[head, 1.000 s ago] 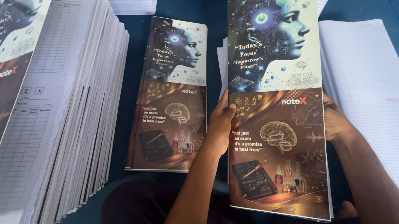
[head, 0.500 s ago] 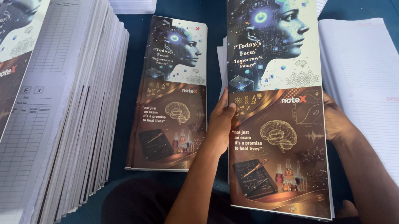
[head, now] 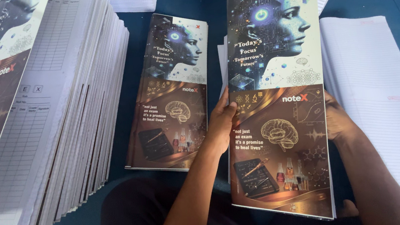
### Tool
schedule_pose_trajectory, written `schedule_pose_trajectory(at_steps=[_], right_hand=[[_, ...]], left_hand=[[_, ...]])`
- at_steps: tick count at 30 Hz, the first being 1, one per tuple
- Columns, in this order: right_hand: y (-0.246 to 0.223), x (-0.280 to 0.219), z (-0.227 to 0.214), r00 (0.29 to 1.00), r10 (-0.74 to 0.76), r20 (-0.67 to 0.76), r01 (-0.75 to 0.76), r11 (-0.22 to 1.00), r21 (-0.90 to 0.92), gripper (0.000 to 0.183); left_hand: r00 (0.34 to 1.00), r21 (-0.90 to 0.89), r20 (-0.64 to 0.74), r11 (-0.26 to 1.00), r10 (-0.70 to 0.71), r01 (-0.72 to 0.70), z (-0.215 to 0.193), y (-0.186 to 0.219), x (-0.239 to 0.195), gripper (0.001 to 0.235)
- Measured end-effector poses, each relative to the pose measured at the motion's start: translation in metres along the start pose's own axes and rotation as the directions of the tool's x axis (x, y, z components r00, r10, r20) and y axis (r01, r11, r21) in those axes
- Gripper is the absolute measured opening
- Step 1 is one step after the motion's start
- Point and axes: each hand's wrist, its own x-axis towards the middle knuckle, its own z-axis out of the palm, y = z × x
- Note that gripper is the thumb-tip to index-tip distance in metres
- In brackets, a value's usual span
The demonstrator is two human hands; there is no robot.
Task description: The person inserts a stack of blank pages into a printed notebook cover, aligns the edges, and places the assembled notebook onto a growing stack. This process is repeated multiple times with identical materials.
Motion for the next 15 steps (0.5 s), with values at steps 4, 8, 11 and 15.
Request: schedule_pose_trajectory(at_steps=[4, 8, 11, 15], right_hand=[[0.002, -0.001, -0.003, 1.0, -0.012, 0.005, 0.012, 1.0, 0.004, 0.04], [0.006, 0.001, -0.006, 0.999, 0.001, -0.032, -0.002, 1.0, -0.018, 0.037], [0.013, 0.005, -0.013, 1.0, -0.016, 0.011, 0.016, 0.999, 0.034, 0.035], [0.024, 0.012, -0.025, 0.998, -0.027, 0.049, 0.021, 0.992, 0.124, 0.034]], left_hand=[[1.0, -0.002, 0.024, 1.0, 0.014, -0.014, -0.001, -0.002, 0.0, 0.059], [1.0, 0.02, 0.011, 1.0, 0.016, -0.016, 0.0, -0.001, -0.001, 0.059], [1.0, 0.016, 0.02, 1.0, 0.021, -0.021, 0.001, 0.0, -0.001, 0.058], [0.998, -0.05, 0.057, 0.998, 0.037, -0.034, 0.004, 0.002, -0.002, 0.057]])
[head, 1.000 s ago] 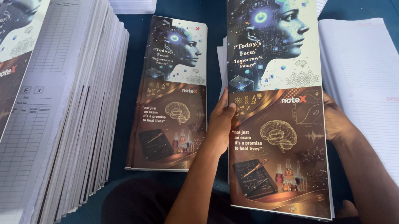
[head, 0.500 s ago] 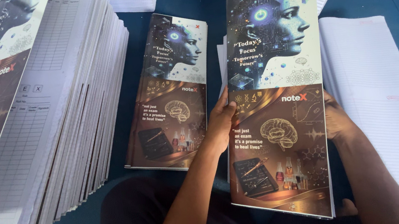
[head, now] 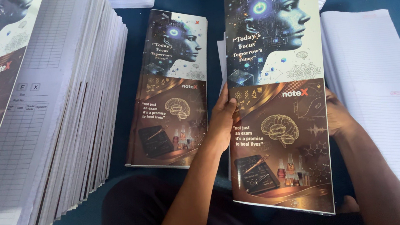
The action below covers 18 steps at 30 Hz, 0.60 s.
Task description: The person inserts a stack of blank pages into a printed notebook cover, aligns the edges, and places the assembled notebook onto a growing stack. This process is repeated multiple times with identical materials.
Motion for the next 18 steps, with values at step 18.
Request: schedule_pose_trajectory(at_steps=[18], right_hand=[[0.048, 0.024, -0.075, 0.972, -0.061, -0.228, -0.028, 0.93, -0.366, 0.053]], left_hand=[[0.995, -0.127, 0.093, 0.992, 0.018, -0.006, 0.005, 0.002, -0.005, 0.077]])
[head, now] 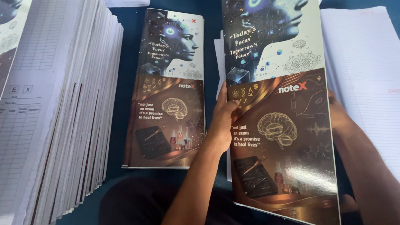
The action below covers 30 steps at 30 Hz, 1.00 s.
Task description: The person inserts a stack of blank pages into a printed notebook cover, aligns the edges, and places the assembled notebook onto a growing stack. This process is repeated multiple times with identical materials.
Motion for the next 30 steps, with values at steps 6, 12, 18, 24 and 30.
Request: schedule_pose_trajectory(at_steps=[6, 12, 18, 24, 30], right_hand=[[0.03, 0.02, -0.029, 0.974, -0.049, 0.221, 0.012, 0.986, 0.164, 0.038], [0.009, 0.012, -0.013, 0.98, 0.196, 0.014, -0.19, 0.964, -0.188, 0.038], [-0.056, -0.027, 0.033, 0.991, 0.032, 0.127, -0.016, 0.992, -0.122, 0.05], [-0.05, -0.025, 0.035, 0.926, -0.335, 0.173, 0.37, 0.896, -0.245, 0.062], [-0.051, -0.02, 0.044, 0.989, -0.048, 0.143, 0.036, 0.996, 0.086, 0.051]], left_hand=[[0.994, 0.047, 0.067, 0.995, 0.085, -0.089, -0.003, -0.005, 0.003, 0.087], [0.998, 0.013, 0.034, 0.999, 0.045, -0.045, -0.001, -0.002, 0.008, 0.088], [0.997, 0.04, 0.008, 0.996, 0.076, -0.076, -0.004, -0.005, 0.014, 0.085], [0.996, 0.073, -0.013, 0.993, 0.091, -0.09, -0.014, -0.021, 0.025, 0.084], [0.997, -0.013, 0.019, 0.998, 0.069, -0.069, -0.022, -0.034, 0.032, 0.083]])
